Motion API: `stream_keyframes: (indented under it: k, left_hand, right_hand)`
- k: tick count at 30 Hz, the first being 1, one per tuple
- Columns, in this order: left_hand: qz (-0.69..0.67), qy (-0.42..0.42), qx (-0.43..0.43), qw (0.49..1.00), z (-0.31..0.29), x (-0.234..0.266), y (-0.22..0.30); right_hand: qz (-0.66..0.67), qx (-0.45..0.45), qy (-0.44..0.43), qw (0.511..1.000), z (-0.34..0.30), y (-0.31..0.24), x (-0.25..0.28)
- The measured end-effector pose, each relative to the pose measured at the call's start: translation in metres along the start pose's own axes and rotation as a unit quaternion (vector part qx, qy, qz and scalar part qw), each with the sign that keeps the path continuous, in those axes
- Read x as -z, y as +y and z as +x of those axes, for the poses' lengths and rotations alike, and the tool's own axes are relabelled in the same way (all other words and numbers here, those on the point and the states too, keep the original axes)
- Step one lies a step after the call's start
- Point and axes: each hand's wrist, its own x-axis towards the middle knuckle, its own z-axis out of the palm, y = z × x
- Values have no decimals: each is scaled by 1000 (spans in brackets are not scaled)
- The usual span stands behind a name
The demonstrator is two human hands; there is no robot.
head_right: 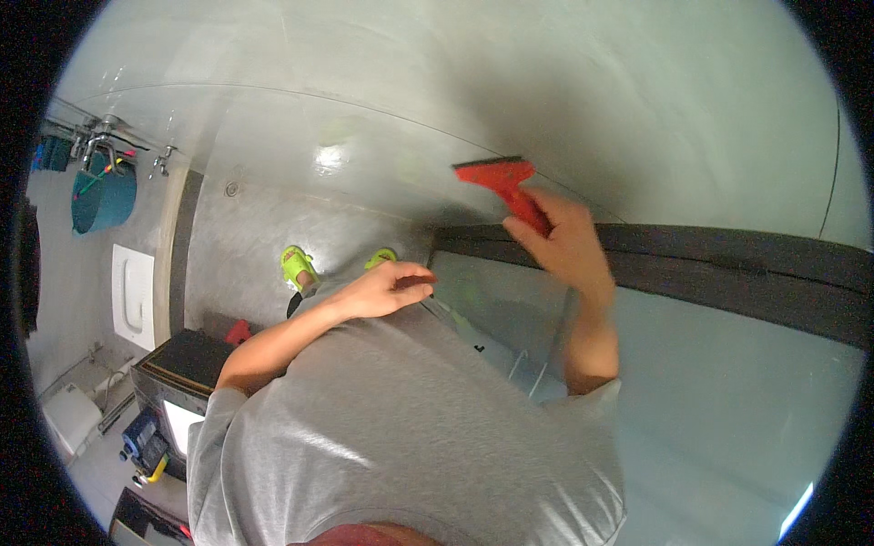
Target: The person scrapes a bathroom wall using a handheld tool, rinses the area with a shower head, and wipes the wall and the tool with a cloth.
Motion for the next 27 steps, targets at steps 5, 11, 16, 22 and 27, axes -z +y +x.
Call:
stream_keyframes:
  k: [5, 11, 16, 22, 27]
  left_hand:
    - [8, -4, -11, 1000, -2, -1, -10]
    - [12, -9, -28, 1000, -2, 2, -7]
    - [8, 0, -25, 1000, -1, 3, -5]
    - [10, 0, -17, 1000, 0, 0, -2]
    - [19, -10, -12, 1000, 3, 3, 2]
  right_hand:
    - [-191, -10, 3, 981, 13, -21, 32]
    - [-278, 24, 49, 959, 21, -23, 36]
    - [-336, 19, 59, 940, 28, -23, 37]
    - [-325, 30, 107, 939, 26, -21, 32]
    - [-317, -25, 140, 938, 21, -30, 17]
